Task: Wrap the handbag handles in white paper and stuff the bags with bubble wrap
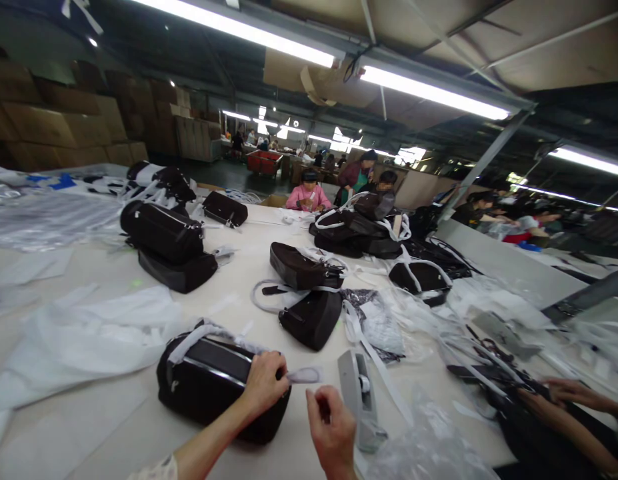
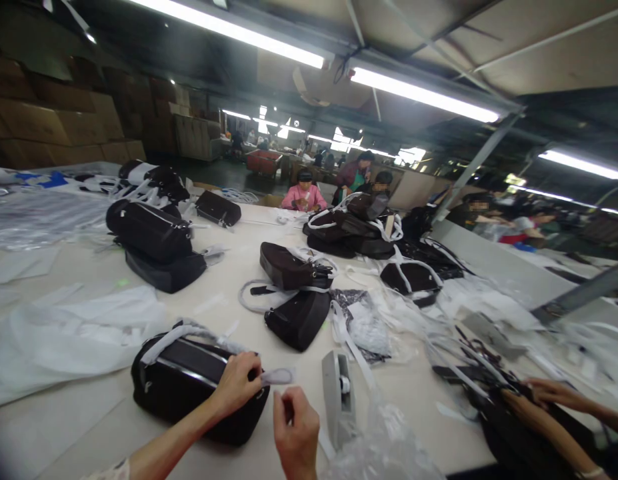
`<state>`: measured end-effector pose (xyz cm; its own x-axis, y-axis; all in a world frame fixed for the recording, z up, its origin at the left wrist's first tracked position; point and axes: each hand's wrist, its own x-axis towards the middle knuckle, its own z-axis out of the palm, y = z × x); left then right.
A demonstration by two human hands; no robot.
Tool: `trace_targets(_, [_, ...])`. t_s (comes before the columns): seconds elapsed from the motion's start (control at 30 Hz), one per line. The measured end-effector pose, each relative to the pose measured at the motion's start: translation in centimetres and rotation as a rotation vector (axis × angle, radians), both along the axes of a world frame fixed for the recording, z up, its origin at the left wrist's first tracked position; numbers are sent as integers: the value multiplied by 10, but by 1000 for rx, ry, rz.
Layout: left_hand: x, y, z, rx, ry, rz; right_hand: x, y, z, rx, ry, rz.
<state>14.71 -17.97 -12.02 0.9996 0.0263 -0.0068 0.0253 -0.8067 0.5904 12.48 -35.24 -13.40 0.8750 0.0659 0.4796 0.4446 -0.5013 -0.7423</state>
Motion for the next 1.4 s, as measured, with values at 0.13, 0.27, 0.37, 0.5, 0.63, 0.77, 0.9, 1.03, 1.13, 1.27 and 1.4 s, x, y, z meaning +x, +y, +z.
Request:
trace_targets(0.13, [-2,0,1,1,-12,-14,0,10,3,-272,-101,310])
trace_targets(0.27, [-4,1,2,-10,-22,-25,14,20,-24,-458,-78,267])
trace_targets(0.37, [-5,2,2,-27,-22,-28,22,22,-34,-488,-57,276])
trace_targets(0.5, [-6,3,3,-51,-22,-31,25,22,-29,-537,-47,296])
trace_targets(0.63, [-11,11,7,-84,-43,-92,25,20,-29,-601,-55,271])
trace_targets(0.77, [-21,18,7,-57,-80,-221,22,19,-34,-636,-65,266])
trace_targets(0.9, [-28,19,3,-9,-123,-237,19,19,-33,-647,-83,241])
trace_targets(1.03, [-31,23,3,-82,-139,-265,18,19,-31,-653,-103,218])
trace_targets(1.13, [-31,29,4,-78,-154,-362,18,19,-31,-663,-109,213])
trace_targets(1.27, [-26,33,2,-13,-177,-436,20,15,-26,-694,-109,218])
trace_targets(1.4, [-19,31,-2,16,-164,-461,20,14,-16,-746,-100,224])
